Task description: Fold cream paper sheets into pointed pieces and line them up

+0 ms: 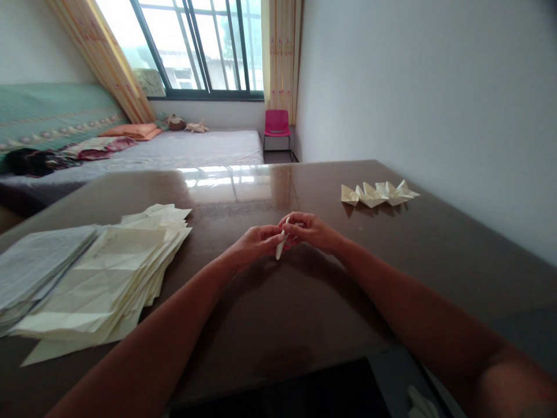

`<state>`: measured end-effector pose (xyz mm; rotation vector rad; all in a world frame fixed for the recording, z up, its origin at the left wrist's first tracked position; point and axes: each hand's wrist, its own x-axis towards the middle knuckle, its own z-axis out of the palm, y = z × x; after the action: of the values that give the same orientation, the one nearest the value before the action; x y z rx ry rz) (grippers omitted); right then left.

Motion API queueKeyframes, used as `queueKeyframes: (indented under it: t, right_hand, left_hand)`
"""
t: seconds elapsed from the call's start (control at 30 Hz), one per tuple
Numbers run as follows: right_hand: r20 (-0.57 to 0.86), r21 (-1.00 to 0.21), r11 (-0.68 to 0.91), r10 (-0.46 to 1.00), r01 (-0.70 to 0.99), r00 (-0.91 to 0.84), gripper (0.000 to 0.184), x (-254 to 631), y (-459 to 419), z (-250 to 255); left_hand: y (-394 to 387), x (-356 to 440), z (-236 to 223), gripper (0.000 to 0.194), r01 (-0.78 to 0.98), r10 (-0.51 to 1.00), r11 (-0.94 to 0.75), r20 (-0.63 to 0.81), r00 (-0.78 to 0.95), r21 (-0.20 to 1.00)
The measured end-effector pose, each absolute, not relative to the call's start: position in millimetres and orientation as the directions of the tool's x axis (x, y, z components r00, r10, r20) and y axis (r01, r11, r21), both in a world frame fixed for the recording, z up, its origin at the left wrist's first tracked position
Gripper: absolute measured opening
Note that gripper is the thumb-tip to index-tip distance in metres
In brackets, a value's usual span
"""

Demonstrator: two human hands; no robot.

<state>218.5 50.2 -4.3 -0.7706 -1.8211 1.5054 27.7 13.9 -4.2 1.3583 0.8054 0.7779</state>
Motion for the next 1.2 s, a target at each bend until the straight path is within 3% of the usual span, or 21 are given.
queueKeyframes:
  t: [0.47,0.87,1.07,1.2]
  right_hand:
    - [0.060,-0.990,0.125,0.801,0.069,-0.596,0.030,214.1,45.9,-0.2]
    - [0.081,-0.983,0.166,0.787,0.084,-0.611,0.029,214.9,45.6,0.0]
    - [0.169,-0.945,0.293,0.820,0.147,-0.547,0.025,214.1,47.9,-2.3]
    - [0.134,-0.962,0.244,0.815,0.123,-0.564,0.029,213.8,47.1,-1.9]
  left_hand:
    - [9.8,26.5,-2.5,0.042,-0.100,0.855,0.108,-0.041,0.517,0.989]
    - [11.9,25.4,-8.3,0.045,-0.038,0.886,0.036,-0.014,0.464,0.999]
    - [16.9,27.1,-17.0,0.045,0.050,0.914,-0.067,0.041,0.403,0.997]
    - [18.5,27.5,-19.1,0.045,0.038,0.915,-0.097,0.074,0.397,0.995]
